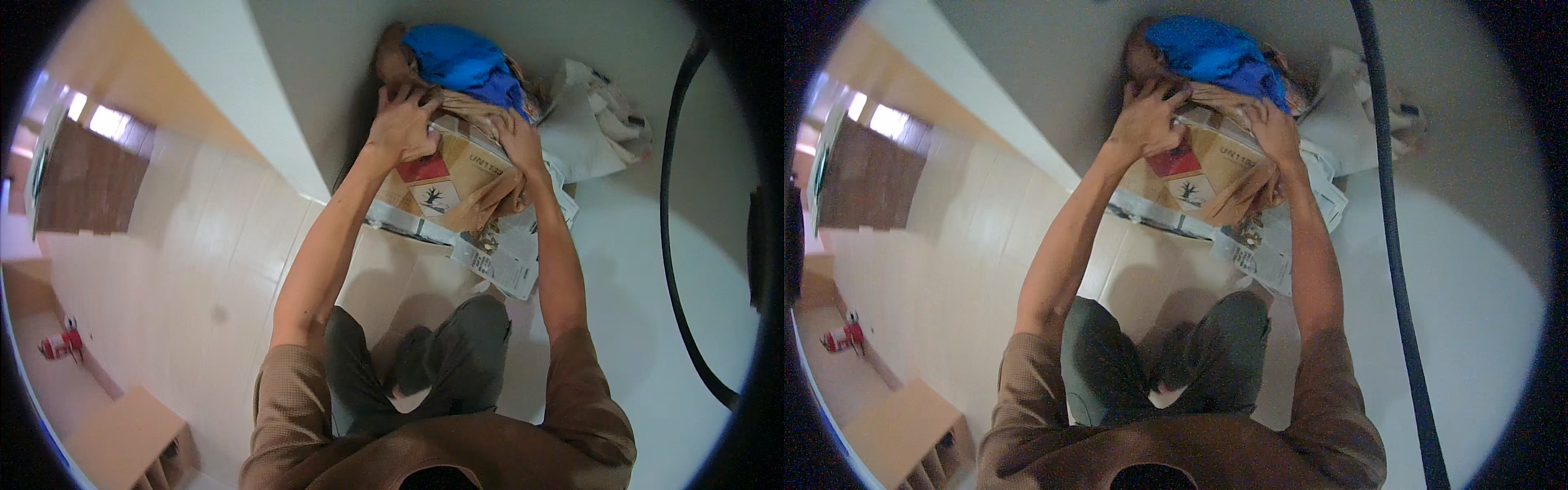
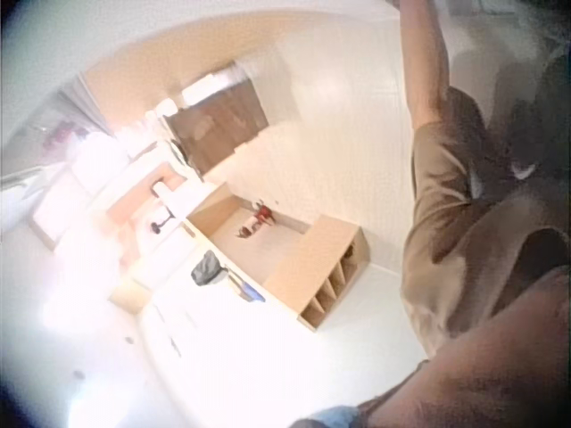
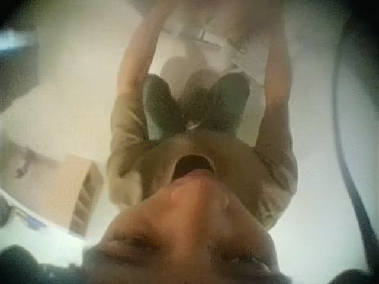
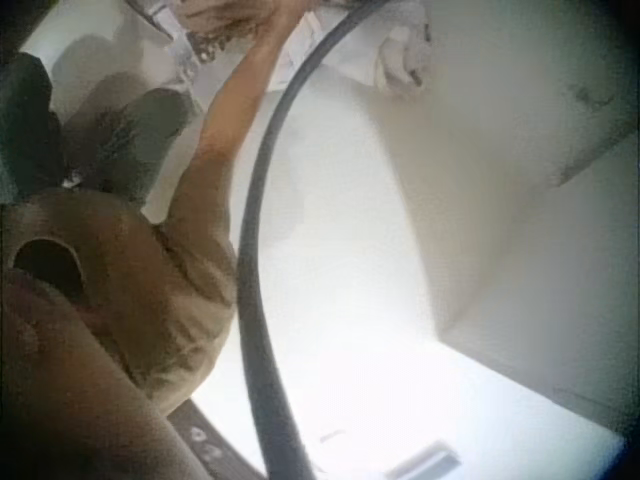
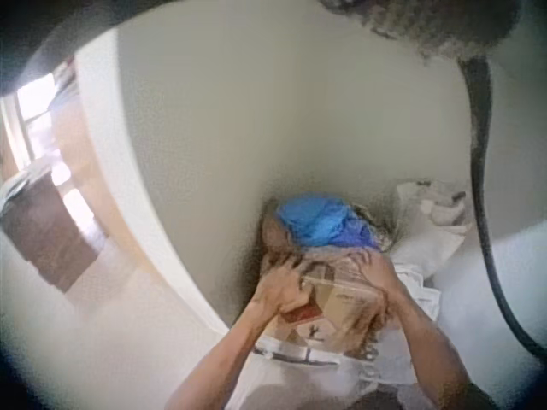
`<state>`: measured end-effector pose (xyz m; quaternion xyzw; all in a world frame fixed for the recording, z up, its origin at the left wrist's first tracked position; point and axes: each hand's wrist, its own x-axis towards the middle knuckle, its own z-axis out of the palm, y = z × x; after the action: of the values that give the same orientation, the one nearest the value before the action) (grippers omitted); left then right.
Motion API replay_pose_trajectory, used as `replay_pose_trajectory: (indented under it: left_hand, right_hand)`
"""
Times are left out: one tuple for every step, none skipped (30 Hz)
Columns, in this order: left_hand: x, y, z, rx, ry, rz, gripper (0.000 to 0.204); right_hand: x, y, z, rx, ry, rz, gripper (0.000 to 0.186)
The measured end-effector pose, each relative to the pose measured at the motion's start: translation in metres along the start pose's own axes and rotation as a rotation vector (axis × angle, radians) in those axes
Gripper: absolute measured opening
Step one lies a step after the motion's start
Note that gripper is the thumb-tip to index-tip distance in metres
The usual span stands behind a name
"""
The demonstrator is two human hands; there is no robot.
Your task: The person retrieves a small piece of edge banding from a box and applies it by hand to the front edge of a white cabinet. They press the banding along the edge to adhere it.
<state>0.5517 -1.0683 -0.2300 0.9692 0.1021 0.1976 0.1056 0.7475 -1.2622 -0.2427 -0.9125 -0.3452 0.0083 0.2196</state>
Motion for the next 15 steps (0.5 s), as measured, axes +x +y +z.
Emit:
replay_pose_trajectory:
  left_hand:
    - [-0.004,-0.002,0.012,-0.008,0.023,0.014,0.06]
    - [-0.007,0.0,0.017,-0.009,0.032,0.026,0.058]
    - [-0.003,0.011,0.021,-0.033,0.058,0.04,0.056]
    - [-0.005,0.008,0.02,-0.023,0.061,0.065,0.055]
    - [-0.01,0.006,0.018,-0.007,0.098,0.077,0.053]
    - [-0.02,0.007,0.015,-0.007,0.13,0.085,0.051]
    - [-0.035,0.013,0.015,-0.048,0.153,0.078,0.051]
    - [-0.051,0.015,0.014,-0.084,0.172,0.073,0.052]
    - [-0.072,0.013,0.017,-0.06,0.171,0.068,0.051]
    - [-0.091,0.005,0.015,-0.017,0.177,0.072,0.051]
    - [-0.11,-0.001,0.014,-0.023,0.145,0.06,0.05]
    - [-0.12,-0.004,0.014,-0.033,0.121,0.045,0.049]
    - [-0.125,0.0,0.016,-0.025,0.127,0.041,0.047]
    - [-0.129,0.01,0.022,-0.033,0.139,0.03,0.045]
    - [-0.133,0.014,0.03,-0.038,0.169,0.031,0.044]
  right_hand:
    - [0.002,-0.009,0.0,0.096,-0.008,0.02,0.057]
    - [0.007,-0.005,-0.003,0.172,-0.012,0.034,0.053]
    - [0.018,0.023,-0.001,0.203,0.078,-0.06,0.048]
    - [0.013,0.016,0.0,0.208,0.039,-0.013,0.046]
    - [0.004,-0.002,-0.002,0.208,0.001,0.041,0.045]
    - [-0.007,-0.011,-0.007,0.178,0.025,-0.021,0.043]
    - [-0.022,-0.017,-0.01,0.136,0.036,-0.079,0.041]
    - [-0.042,-0.026,-0.006,0.103,0.068,-0.136,0.041]
    - [-0.063,-0.036,0.003,0.074,0.092,-0.192,0.042]
    - [-0.077,-0.051,0.011,0.086,0.068,-0.213,0.044]
    - [-0.094,-0.063,0.018,0.091,0.03,-0.233,0.046]
    - [-0.109,-0.071,0.022,0.105,0.088,-0.28,0.047]
    - [-0.124,-0.076,0.021,0.106,0.142,-0.33,0.05]
    - [-0.137,-0.076,0.013,0.08,0.147,-0.32,0.047]
    - [-0.148,-0.076,0.012,0.071,0.161,-0.312,0.044]
